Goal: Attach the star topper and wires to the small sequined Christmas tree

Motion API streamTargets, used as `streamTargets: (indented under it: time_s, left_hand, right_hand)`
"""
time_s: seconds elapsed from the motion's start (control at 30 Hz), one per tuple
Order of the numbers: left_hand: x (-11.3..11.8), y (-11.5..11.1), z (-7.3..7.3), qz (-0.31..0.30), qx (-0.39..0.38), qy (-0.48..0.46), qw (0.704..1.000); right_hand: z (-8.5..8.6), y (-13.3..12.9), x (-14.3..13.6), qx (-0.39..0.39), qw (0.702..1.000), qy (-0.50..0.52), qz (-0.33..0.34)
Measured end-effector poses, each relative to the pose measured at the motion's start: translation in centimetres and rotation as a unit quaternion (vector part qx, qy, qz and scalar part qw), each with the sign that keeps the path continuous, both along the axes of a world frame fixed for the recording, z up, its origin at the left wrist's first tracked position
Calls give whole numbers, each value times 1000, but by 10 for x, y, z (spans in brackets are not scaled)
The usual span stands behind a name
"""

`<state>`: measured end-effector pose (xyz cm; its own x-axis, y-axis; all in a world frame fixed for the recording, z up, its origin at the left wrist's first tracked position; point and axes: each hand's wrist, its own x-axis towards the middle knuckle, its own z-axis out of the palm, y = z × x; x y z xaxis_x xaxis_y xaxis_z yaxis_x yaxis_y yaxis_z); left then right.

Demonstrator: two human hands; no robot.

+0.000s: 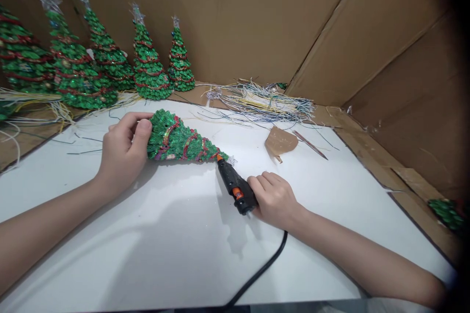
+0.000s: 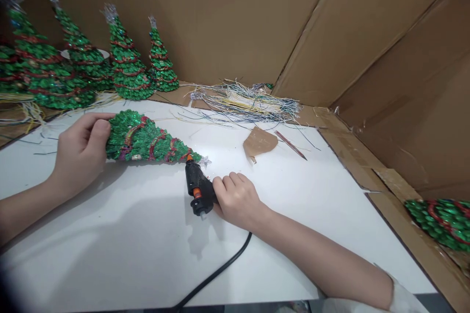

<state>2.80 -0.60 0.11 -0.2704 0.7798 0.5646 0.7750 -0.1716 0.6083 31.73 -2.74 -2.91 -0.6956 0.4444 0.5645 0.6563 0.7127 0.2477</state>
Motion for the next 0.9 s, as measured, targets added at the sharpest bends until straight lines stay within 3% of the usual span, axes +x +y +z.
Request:
streamTargets:
  time_s: [0.9]
  left_hand:
    - [-3,4,-3,-21,32,-19,999]
  right_hand:
    - [-2,-1,0,15,1000,7,2]
